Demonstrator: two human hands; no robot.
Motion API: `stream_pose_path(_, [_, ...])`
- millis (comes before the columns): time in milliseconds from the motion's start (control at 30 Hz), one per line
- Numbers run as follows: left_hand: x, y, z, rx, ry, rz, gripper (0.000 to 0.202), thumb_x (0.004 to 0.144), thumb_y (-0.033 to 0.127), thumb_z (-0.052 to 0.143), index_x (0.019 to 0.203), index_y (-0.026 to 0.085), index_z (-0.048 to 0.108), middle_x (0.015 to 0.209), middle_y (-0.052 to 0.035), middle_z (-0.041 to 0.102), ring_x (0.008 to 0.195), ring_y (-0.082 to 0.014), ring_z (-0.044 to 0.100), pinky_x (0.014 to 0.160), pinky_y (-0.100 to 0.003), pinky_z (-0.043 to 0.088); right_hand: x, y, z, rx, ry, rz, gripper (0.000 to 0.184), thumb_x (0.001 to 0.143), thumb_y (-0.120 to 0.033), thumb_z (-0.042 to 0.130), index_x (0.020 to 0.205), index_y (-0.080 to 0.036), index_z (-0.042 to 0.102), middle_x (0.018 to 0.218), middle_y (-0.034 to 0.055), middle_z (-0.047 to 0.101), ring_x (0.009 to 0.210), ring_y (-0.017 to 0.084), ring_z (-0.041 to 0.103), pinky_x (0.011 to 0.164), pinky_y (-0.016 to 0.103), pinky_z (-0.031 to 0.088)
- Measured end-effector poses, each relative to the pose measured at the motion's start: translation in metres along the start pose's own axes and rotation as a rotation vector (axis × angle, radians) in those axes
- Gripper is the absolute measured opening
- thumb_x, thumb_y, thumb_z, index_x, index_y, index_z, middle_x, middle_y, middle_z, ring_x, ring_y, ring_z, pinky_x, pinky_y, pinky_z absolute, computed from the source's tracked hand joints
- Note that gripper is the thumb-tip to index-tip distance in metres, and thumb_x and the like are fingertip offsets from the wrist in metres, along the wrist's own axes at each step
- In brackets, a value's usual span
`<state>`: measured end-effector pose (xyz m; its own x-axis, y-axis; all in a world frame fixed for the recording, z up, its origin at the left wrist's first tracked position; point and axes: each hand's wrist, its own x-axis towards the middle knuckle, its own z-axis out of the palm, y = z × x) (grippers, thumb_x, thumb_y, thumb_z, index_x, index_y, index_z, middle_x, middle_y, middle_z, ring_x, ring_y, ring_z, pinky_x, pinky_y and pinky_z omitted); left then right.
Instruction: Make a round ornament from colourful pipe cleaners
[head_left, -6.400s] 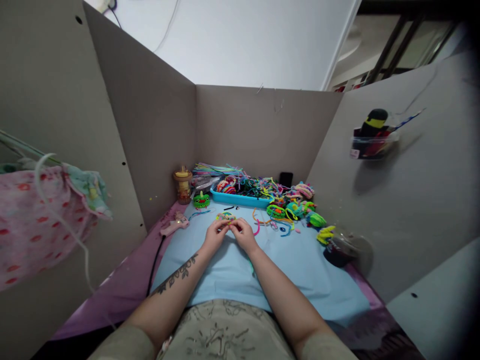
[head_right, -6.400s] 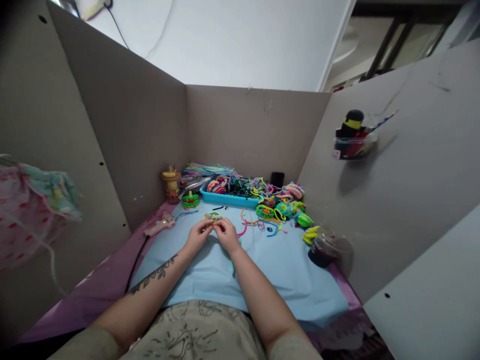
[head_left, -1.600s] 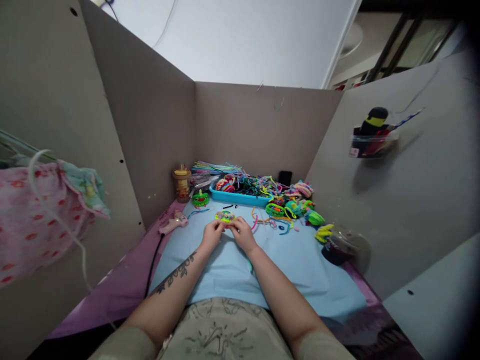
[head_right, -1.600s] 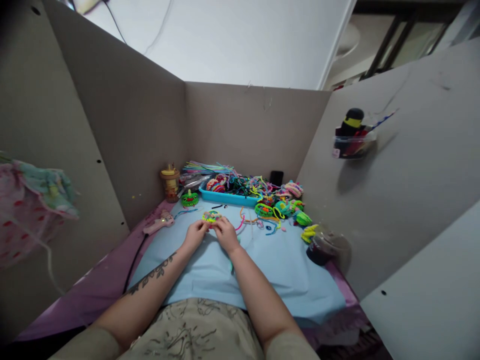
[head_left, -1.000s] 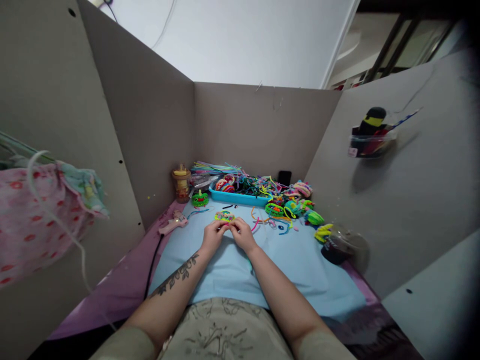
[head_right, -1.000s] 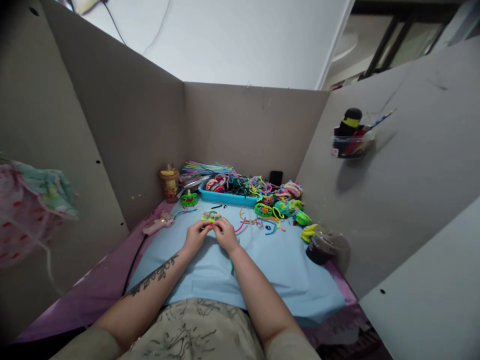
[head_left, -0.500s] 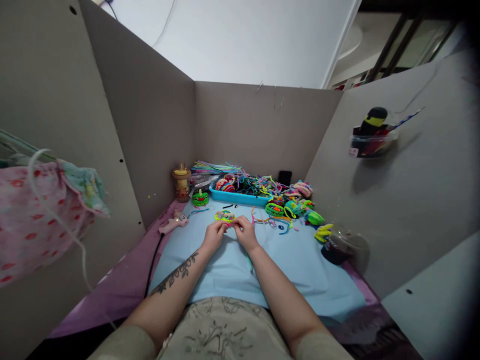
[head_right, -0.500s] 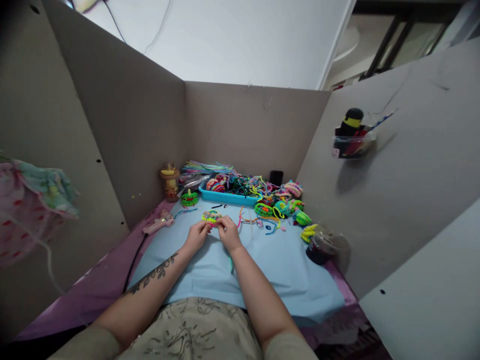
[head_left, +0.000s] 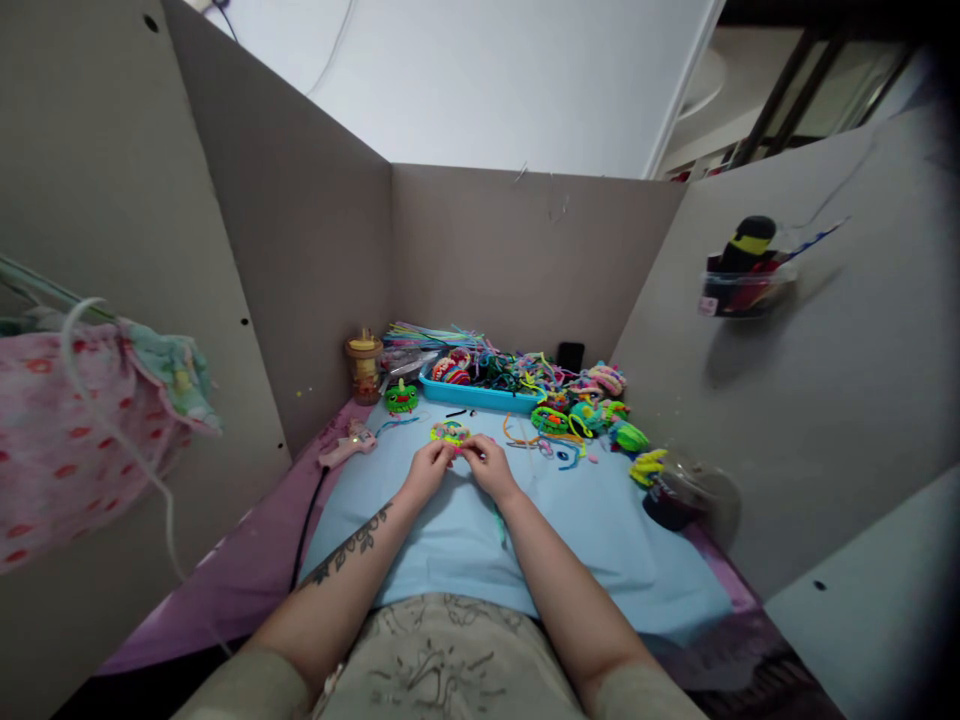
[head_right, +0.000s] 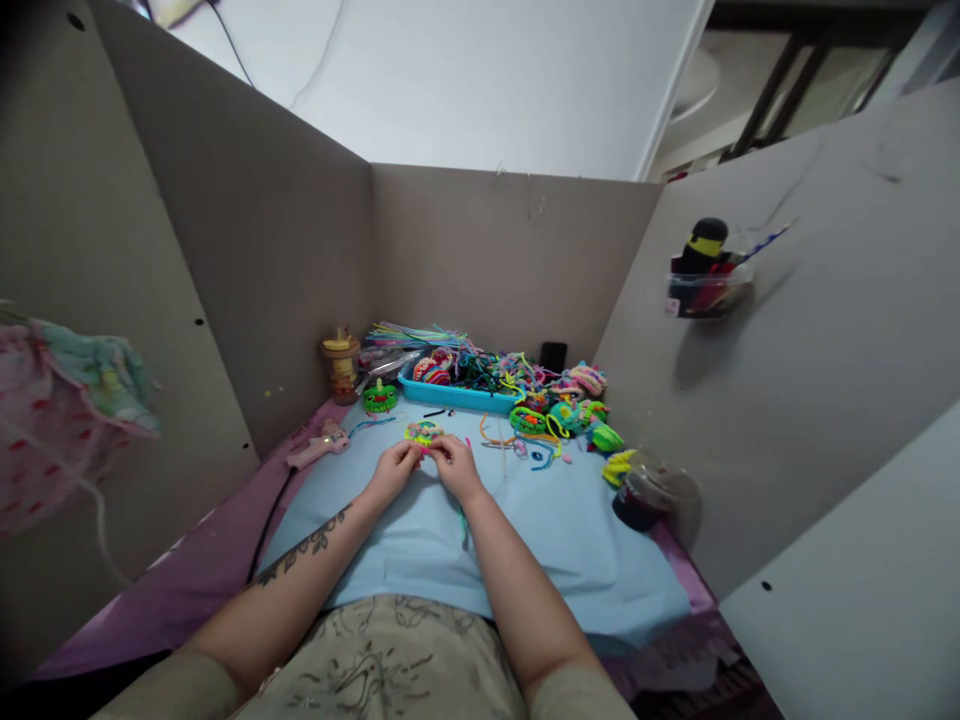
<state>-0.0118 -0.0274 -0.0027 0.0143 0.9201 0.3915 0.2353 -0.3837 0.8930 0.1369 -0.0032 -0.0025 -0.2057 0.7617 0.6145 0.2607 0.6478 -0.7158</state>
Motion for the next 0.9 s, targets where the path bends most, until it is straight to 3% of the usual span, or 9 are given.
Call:
stream_pose_path(200, [0.003,-0.008,0.001,-0.086,-0.011,-0.103,0.037,0.078,0.047,0.053,0.072,0.012,0.062,0.058,0.0009,0.053,0.053,-0.0108,0.046,0.052,-0.022,0.035,0.0,-0.008,0.0,-0.031,-0.009,-0.047,0.008,0.08,-0.022,0.058,0.081,-0.02,0.066,0.077,0.0029,0.06,0.071,0.016,0.056,0.067,0.027,0.044])
stream_pose_path(367, [0.006,-0.018,0.004,-0.2,0.004,-0.169,0.048,0.081,0.055,0.045,0.073,0.011,0.061,0.057,-0.0007,0.053,0.049,-0.0099,0.045,0.047,-0.022,0.035,-0.001,-0.007,-0.001,-0.065,0.024,-0.07,0.01,0.082,-0.022,0.058,0.078,-0.019,0.067,0.073,0.0025,0.06,0.071,0.016,0.055,0.068,0.028,0.042])
stream_pose_path(600, [0.006,-0.016,0.002,-0.166,0.007,-0.128,0.038,0.074,0.049,0.059,0.077,0.011,0.064,0.058,-0.0003,0.055,0.051,-0.0095,0.047,0.048,-0.021,0.036,0.0,-0.005,0.0,-0.063,0.039,-0.082,0.009,0.08,-0.022,0.059,0.076,-0.02,0.067,0.073,0.0025,0.06,0.069,0.015,0.055,0.066,0.027,0.042])
stream_pose_path(900, [0.004,-0.008,0.0,-0.213,0.007,-0.134,0.034,0.072,0.046,0.063,0.077,0.012,0.066,0.06,-0.0001,0.057,0.054,-0.0099,0.047,0.051,-0.021,0.034,-0.001,-0.01,0.001,-0.015,0.028,-0.041,0.007,0.079,-0.023,0.059,0.078,-0.02,0.066,0.075,0.0025,0.059,0.069,0.015,0.055,0.064,0.027,0.044])
